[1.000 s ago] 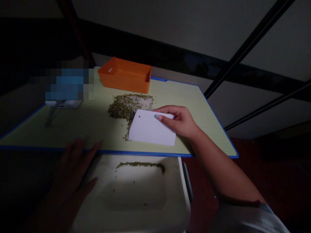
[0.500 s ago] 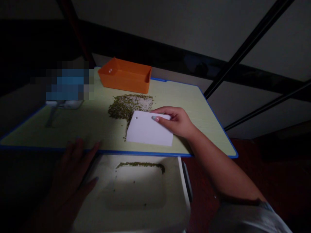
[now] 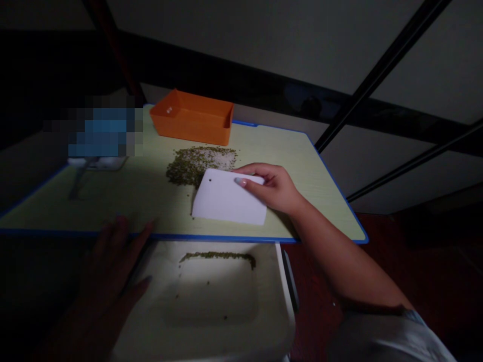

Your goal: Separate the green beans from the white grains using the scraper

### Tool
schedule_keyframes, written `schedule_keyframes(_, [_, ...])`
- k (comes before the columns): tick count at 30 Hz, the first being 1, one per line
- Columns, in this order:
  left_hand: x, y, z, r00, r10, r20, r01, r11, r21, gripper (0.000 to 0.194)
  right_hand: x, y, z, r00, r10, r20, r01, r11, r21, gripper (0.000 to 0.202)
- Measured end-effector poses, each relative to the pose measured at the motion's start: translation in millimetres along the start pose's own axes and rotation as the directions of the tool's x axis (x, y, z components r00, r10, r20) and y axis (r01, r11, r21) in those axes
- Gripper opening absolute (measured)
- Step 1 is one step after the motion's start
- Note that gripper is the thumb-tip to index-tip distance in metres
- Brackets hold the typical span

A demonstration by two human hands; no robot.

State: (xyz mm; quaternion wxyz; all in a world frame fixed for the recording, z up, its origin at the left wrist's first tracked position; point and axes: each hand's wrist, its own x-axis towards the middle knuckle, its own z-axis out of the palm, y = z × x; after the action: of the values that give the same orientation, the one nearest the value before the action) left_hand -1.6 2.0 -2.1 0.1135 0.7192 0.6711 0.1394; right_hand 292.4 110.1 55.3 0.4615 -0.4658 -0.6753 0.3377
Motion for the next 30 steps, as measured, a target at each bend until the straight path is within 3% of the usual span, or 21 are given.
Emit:
schedule_keyframes(4, [-0.3, 1.6, -0.5, 1.0, 0.003, 0.001, -0.003, 1.0, 0.013, 0.06, -12.5, -18.6, -6.8, 0.989, -0.063, -0.135, 0.047, 0.991, -0.123, 0.028])
schedule_keyframes(8, [-5.3, 1.6, 1.2, 0.999, 0.03, -0.016, -0.03, 0.999, 0.03, 0.06, -55.3, -56.5, -1.5, 0.957, -0.222, -0.186, 0.144, 0.922, -0.36, 0.021])
schedule_keyframes(10, [-8.3, 0.5, 1.9, 0.998, 0.063, -0.025, -0.062, 0.997, 0.042, 0.06, -81.0, -73.7, 10.7, 0.952, -0.272, -0.137, 0.163, 0.835, -0.526, 0.024])
schedule_keyframes(13, [-10.8, -1.4, 1.3, 0.991, 0.125, -0.041, -0.121, 0.989, 0.079, 0.06, -109.2, -89.2, 34.3, 0.908, -0.418, 0.032, 0.317, 0.634, -0.705, 0.037])
schedule_keyframes(16, [-10.3, -1.3, -1.7, 0.983, 0.178, -0.052, -0.17, 0.977, 0.132, 0.059, -118.9, -95.9, 54.9, 0.796, -0.547, 0.259, 0.514, 0.387, -0.765, 0.038])
schedule_keyframes(19, [-8.3, 0.9, -6.0, 0.974, 0.22, -0.043, -0.209, 0.961, 0.178, 0.058, -116.7, -100.5, 69.6, 0.705, -0.593, 0.389, 0.598, 0.203, -0.775, 0.033])
schedule_keyframes(23, [-6.4, 4.3, -10.9, 0.97, 0.242, -0.027, -0.231, 0.949, 0.215, 0.058, -112.3, -102.9, 80.5, 0.662, -0.597, 0.454, 0.63, 0.114, -0.768, 0.034])
schedule_keyframes(30, [-5.5, 3.9, -10.2, 0.97, 0.237, -0.044, -0.223, 0.95, 0.218, 0.057, -120.6, -93.5, 76.0, 0.671, -0.565, 0.48, 0.611, 0.054, -0.79, 0.033])
